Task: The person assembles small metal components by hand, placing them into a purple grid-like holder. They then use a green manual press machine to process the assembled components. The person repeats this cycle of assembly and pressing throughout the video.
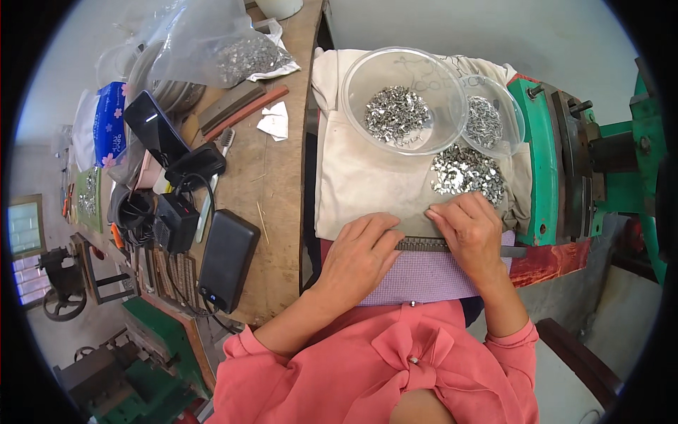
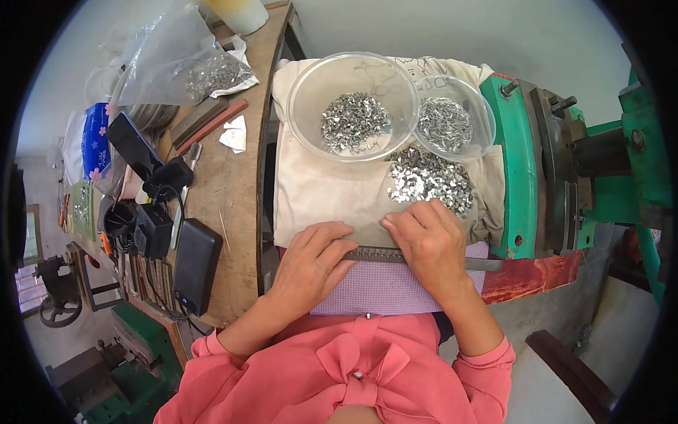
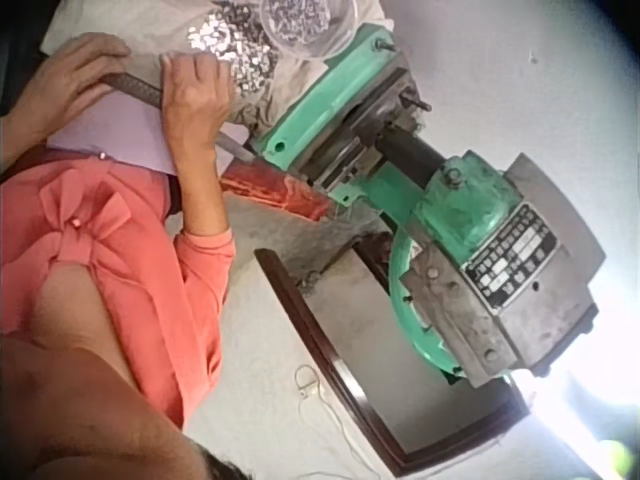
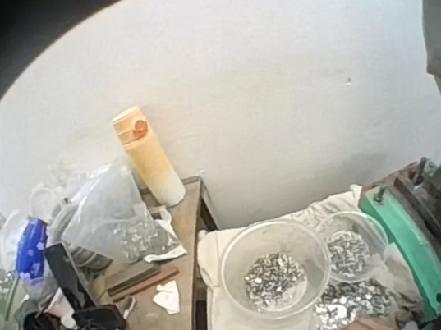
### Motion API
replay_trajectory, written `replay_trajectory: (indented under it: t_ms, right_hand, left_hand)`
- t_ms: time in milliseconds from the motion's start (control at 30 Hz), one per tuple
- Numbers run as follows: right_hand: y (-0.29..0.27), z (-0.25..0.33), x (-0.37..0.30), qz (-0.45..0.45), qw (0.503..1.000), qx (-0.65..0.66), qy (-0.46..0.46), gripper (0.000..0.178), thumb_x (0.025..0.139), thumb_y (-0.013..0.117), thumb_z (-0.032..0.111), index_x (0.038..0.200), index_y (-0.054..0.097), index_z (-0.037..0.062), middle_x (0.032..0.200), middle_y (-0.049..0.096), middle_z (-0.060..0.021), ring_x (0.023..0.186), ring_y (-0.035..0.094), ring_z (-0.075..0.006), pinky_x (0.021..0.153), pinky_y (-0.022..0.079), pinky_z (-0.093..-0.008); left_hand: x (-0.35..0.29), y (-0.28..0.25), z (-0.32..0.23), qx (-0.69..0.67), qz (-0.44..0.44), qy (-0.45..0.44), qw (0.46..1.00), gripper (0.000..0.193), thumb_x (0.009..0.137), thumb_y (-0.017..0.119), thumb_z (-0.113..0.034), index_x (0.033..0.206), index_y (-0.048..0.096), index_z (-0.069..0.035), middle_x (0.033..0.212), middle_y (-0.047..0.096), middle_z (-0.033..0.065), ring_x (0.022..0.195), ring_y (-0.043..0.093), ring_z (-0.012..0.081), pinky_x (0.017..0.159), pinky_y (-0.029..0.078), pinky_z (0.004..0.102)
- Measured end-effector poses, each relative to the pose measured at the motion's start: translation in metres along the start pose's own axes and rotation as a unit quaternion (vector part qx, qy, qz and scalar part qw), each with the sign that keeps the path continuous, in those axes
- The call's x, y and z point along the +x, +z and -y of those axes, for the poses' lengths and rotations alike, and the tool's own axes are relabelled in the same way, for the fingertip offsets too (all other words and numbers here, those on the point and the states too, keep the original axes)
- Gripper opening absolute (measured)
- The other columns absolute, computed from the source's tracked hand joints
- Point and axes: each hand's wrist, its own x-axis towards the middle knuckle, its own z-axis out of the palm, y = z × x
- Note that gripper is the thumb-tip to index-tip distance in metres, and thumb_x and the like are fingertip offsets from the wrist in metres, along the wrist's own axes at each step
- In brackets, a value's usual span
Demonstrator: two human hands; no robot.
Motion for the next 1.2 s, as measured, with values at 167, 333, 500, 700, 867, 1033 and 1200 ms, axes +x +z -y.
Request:
replay_trajectory:
  t_ms: [167,333,500,700,867,1033,1200]
  right_hand:
    - [-0.002,0.003,-0.004,-0.012,1.000,0.008,0.004,0.013,0.074,0.082,0.012,0.082,0.071,0.0101,0.075,0.059,-0.0023,0.071,0.057,-0.0237,0.063,0.046,-0.0375]
    - [-0.005,0.001,-0.003,-0.018,0.999,0.023,0.018,0.015,0.072,0.083,0.010,0.083,0.074,0.0107,0.076,0.060,-0.0016,0.072,0.056,-0.0236,0.065,0.044,-0.0370]
    - [-0.004,0.000,-0.005,-0.019,0.999,0.021,0.036,0.015,0.070,0.084,0.010,0.083,0.075,0.0103,0.076,0.060,-0.0015,0.076,0.055,-0.0238,0.067,0.043,-0.0365]
    - [-0.008,0.003,-0.006,-0.013,0.999,0.014,0.048,0.016,0.068,0.084,0.008,0.083,0.077,0.0102,0.077,0.059,-0.0012,0.080,0.053,-0.0231,0.070,0.042,-0.0356]
    - [-0.012,0.001,-0.007,-0.015,0.997,0.013,0.073,0.016,0.067,0.085,0.009,0.081,0.077,0.0119,0.079,0.059,-0.0002,0.083,0.053,-0.0232,0.072,0.042,-0.0360]
    - [-0.008,-0.001,-0.010,-0.015,0.997,-0.027,0.070,0.013,0.070,0.084,0.015,0.081,0.078,0.0143,0.082,0.060,0.0013,0.088,0.053,-0.0221,0.079,0.038,-0.0377]
    - [-0.010,0.008,-0.006,0.028,0.988,0.075,0.134,0.009,0.076,0.082,0.020,0.082,0.079,0.0141,0.085,0.063,0.0027,0.089,0.053,-0.0201,0.084,0.035,-0.0358]
  left_hand:
    - [-0.008,-0.002,0.000,-0.019,-0.029,-0.037,0.999,0.039,0.077,0.077,-0.007,0.114,0.064,-0.004,0.123,0.062,0.0127,0.115,0.059,0.0339,0.096,0.047,0.0435]
    - [-0.015,-0.001,0.003,-0.031,-0.038,-0.049,0.998,0.038,0.078,0.078,-0.007,0.114,0.065,-0.004,0.128,0.062,0.0123,0.120,0.059,0.0333,0.098,0.047,0.0426]
    - [-0.021,0.002,0.007,-0.051,-0.062,-0.049,0.996,0.034,0.078,0.078,-0.004,0.110,0.068,-0.003,0.128,0.065,0.0113,0.124,0.060,0.0323,0.099,0.047,0.0433]
    - [-0.021,0.002,0.011,-0.050,-0.072,-0.044,0.995,0.027,0.077,0.077,-0.002,0.103,0.071,-0.003,0.122,0.069,0.0099,0.125,0.061,0.0293,0.104,0.047,0.0461]
    - [-0.016,0.000,0.010,-0.061,-0.068,-0.049,0.995,0.022,0.077,0.077,-0.001,0.099,0.073,-0.002,0.120,0.071,0.0097,0.124,0.062,0.0282,0.105,0.046,0.0465]
    - [-0.015,0.000,0.011,-0.070,-0.066,-0.059,0.994,0.021,0.078,0.078,-0.002,0.098,0.073,-0.003,0.118,0.072,0.0101,0.123,0.064,0.0288,0.106,0.046,0.0470]
    - [-0.017,0.003,0.010,-0.079,-0.064,-0.077,0.992,0.023,0.079,0.078,-0.002,0.102,0.073,-0.004,0.119,0.072,0.0110,0.124,0.063,0.0300,0.109,0.044,0.0487]
